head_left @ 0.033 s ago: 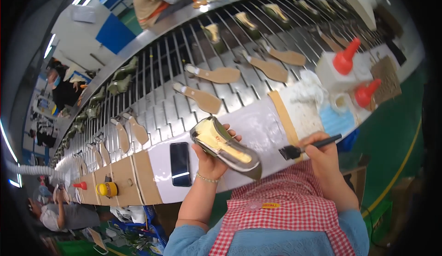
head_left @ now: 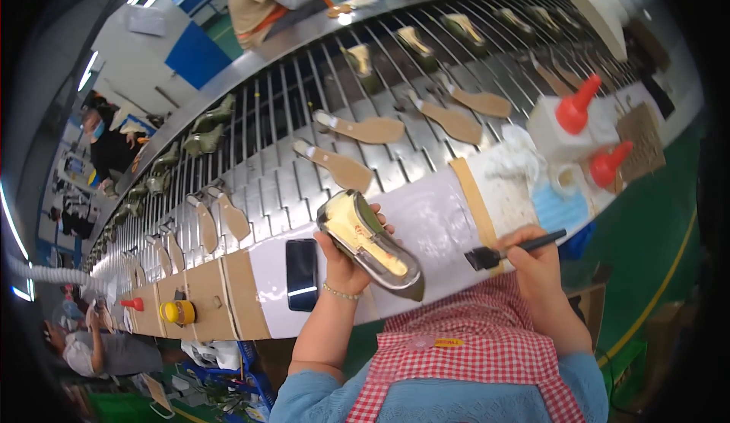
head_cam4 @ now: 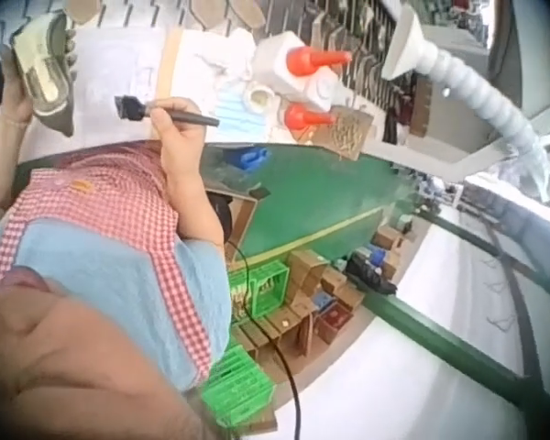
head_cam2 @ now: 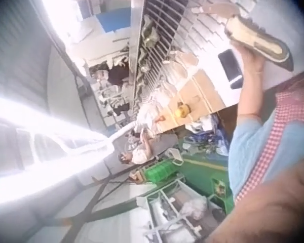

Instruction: Apply glue or finishing material to shoe soles and components on an assembly line.

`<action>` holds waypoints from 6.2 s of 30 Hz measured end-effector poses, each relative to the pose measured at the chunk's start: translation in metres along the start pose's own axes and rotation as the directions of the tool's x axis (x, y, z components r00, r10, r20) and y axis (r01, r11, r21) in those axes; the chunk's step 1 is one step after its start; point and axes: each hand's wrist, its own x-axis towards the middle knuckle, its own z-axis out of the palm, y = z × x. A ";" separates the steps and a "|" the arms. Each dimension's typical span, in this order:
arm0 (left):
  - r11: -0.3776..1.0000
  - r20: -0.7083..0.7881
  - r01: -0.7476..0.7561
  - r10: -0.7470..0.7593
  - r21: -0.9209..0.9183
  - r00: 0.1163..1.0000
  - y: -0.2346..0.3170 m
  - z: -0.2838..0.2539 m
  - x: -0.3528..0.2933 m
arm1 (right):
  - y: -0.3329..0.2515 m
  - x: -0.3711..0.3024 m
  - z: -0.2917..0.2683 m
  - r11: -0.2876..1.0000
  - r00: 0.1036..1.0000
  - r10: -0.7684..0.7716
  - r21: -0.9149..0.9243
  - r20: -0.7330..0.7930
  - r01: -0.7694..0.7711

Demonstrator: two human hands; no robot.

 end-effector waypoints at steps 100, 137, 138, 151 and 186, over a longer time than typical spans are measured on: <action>-0.445 0.855 -0.865 -0.330 0.232 0.399 0.080 0.267 -0.148 | 0.104 -0.024 0.054 0.983 0.957 0.154 0.062 0.245 -0.174; -0.421 0.196 0.072 0.557 0.904 0.807 0.012 -0.096 0.021 | 0.146 -0.006 0.042 0.996 0.928 0.094 -0.034 0.360 -0.088; -0.478 0.234 0.066 0.540 0.876 0.809 0.012 -0.101 0.022 | 0.145 -0.004 0.042 0.990 0.915 0.136 -0.086 0.380 -0.111; -0.486 0.225 0.073 0.525 0.871 0.821 0.011 -0.093 0.021 | 0.134 -0.005 0.047 0.992 0.915 0.023 -0.124 0.404 0.029; -0.223 -0.402 0.491 0.347 0.842 0.847 0.036 -0.071 0.032 | 0.150 -0.013 0.040 0.954 0.911 -0.204 0.280 0.359 0.103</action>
